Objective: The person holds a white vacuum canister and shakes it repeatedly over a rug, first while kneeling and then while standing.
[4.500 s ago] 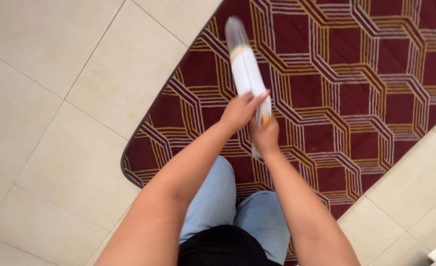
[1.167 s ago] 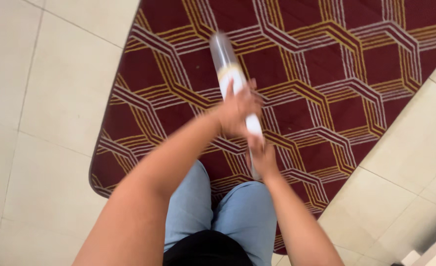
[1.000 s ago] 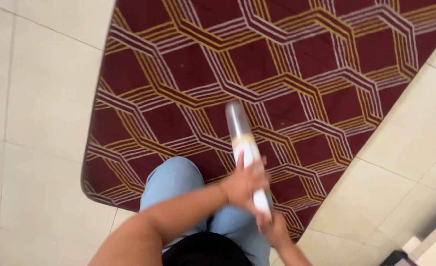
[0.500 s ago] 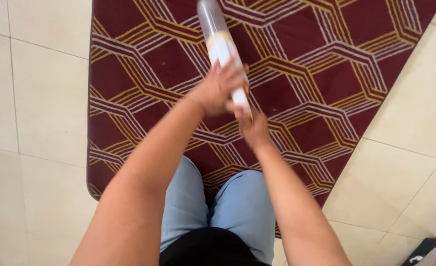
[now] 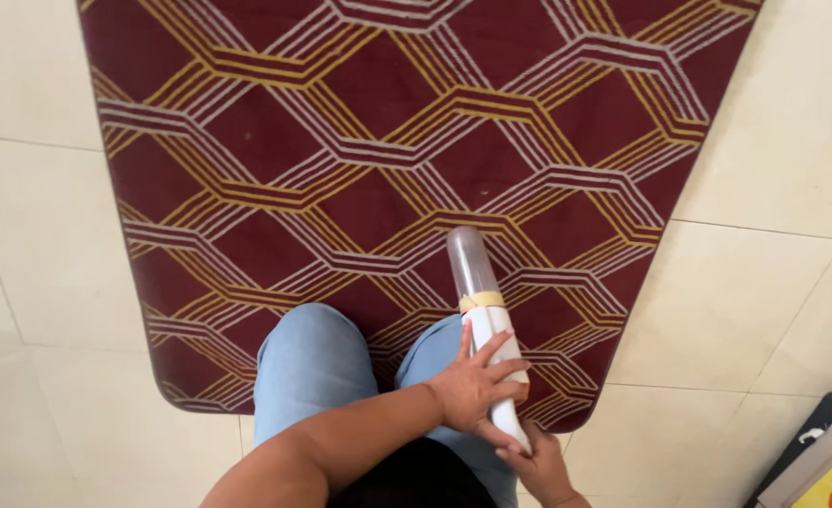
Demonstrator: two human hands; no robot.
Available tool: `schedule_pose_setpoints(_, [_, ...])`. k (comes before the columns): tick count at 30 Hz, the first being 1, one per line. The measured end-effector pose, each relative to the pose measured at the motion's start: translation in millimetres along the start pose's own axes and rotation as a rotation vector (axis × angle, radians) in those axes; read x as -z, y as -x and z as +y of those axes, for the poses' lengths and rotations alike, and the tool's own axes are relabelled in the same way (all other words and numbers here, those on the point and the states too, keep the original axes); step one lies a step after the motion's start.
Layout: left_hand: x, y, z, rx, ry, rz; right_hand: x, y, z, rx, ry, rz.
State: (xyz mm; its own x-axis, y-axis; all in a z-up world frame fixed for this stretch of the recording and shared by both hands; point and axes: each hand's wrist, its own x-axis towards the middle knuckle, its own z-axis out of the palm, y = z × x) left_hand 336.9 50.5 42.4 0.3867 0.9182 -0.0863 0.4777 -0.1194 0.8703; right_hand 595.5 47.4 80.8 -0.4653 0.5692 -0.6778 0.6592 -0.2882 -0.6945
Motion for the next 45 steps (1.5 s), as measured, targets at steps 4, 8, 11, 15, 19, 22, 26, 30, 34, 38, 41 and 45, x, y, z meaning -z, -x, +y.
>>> schedule_pose_setpoints(4, [29.1, -23.6, -42.3, -0.029, -0.223, -0.062, -27.2, -57.8, -12.2, -0.018, 0.048, 0.072])
schedule_pose_setpoints(8, [128.8, -78.1, -121.8, 0.094, -0.435, -0.005, -24.1, -209.0, -103.2, 0.254, -0.007, 0.215])
schedule_pose_setpoints(11, [201.4, -109.6, -144.2, 0.0, -0.481, 0.098, -1.9, -271.4, -177.0, 0.143, -0.289, 0.15])
schedule_pose_setpoints(15, [198.9, -140.5, -127.4, 0.184, -0.282, 0.145, 26.5, -259.6, -187.2, 0.14, -0.314, 0.104])
schedule_pose_setpoints(19, [94.3, -123.6, -75.2, 0.127, -0.402, -0.14, 27.0, -159.6, -87.7, -0.068, -0.202, 0.164])
schedule_pose_setpoints(22, [12.0, -74.6, -8.9, 0.069, -0.204, -0.148, 9.0, -44.2, 12.2, -0.132, -0.191, 0.186])
schedule_pose_setpoints(26, [-24.8, -37.7, 32.9, 0.066, 0.012, -0.227, -14.3, 23.1, 71.9, -0.093, -0.388, 0.185])
schedule_pose_setpoints(30, [13.8, -94.3, -19.1, -0.071, -0.365, -0.25, -20.3, -67.9, 16.9, 0.079, -0.496, 0.309])
schedule_pose_setpoints(34, [100.5, -174.4, -74.0, -0.073, -0.65, -0.183, 26.4, -203.5, -86.2, 0.136, -0.408, 0.413])
schedule_pose_setpoints(38, [130.4, -209.6, -79.3, 0.336, 0.142, 0.206, 74.0, -233.1, -131.6, 0.157, -0.385, 0.345])
schedule_pose_setpoints(41, [91.8, -202.0, -65.3, -0.144, -0.803, -0.157, 78.5, -194.3, -91.0, 0.088, -0.377, 0.319])
schedule_pose_setpoints(45, [-11.8, -124.7, -6.6, -0.232, -0.44, -0.486, 33.3, -50.3, 35.1, -0.005, -0.234, 0.339])
